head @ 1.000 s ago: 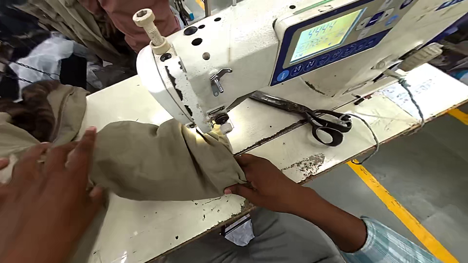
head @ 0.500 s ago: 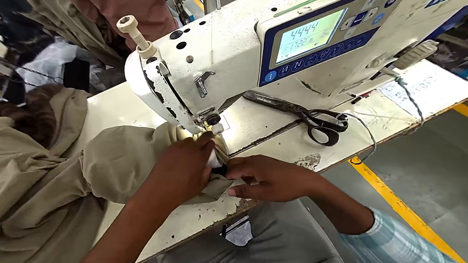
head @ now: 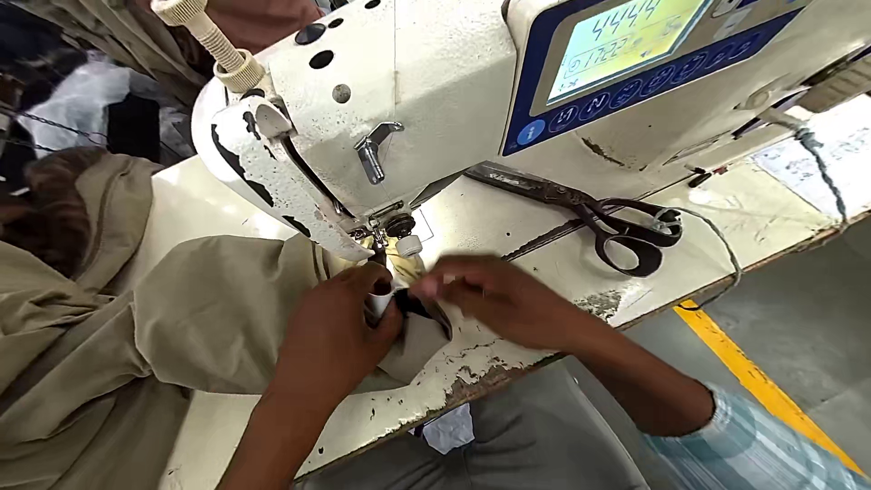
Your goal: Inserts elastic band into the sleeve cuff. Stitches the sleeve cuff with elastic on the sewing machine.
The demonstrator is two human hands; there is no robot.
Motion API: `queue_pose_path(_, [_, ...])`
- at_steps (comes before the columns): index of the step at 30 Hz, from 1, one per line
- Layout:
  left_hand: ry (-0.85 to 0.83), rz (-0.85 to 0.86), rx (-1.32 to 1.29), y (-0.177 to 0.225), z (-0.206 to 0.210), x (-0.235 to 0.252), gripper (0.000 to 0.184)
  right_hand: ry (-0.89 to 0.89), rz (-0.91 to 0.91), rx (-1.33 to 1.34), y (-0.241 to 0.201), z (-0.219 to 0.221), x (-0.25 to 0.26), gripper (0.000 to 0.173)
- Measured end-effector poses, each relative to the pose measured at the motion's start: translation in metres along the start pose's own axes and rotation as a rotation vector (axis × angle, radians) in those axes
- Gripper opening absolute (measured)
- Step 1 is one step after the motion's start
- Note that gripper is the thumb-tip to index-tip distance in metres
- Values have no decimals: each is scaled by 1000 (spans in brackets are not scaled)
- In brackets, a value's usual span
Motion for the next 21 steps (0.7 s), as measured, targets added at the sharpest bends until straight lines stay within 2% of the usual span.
queue_pose_path(2, [54,-33,41,4,4,-3,29,207,18,-108,0,-9,31,24])
queue_pose_path(3, [69,-38,59,7,6,-2,29,249,13,-169,-1,-11,47,23])
queue_pose_path(6, [90,-47,87,13,8,-2,28,237,61,-296,-9,-13,78,22])
queue_pose_path(14, [-14,102,-65,22,23,8,16,468,182,-376,-12,7,80,24])
queue_pose_path(16, [-12,54,-84,22,21,8,20,503,120,-305,-5,7,79,22])
queue_pose_path(18, [-25,-20,-108,22,20,4,28,472,20,-136,1,5,67,12])
queue_pose_path(21, [-27,-72,-147,17,21,-2,36,297,-211,-20,-4,9,13,12])
Point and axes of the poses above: each hand's wrist, its own x-axis towards the middle knuckle, its own z-axis out of the palm, y = z × x, the point moved 2 cm from there along x, towards the middle knuckle, and after that the axes turned 12 degrees about z, right-handed, at the moved point
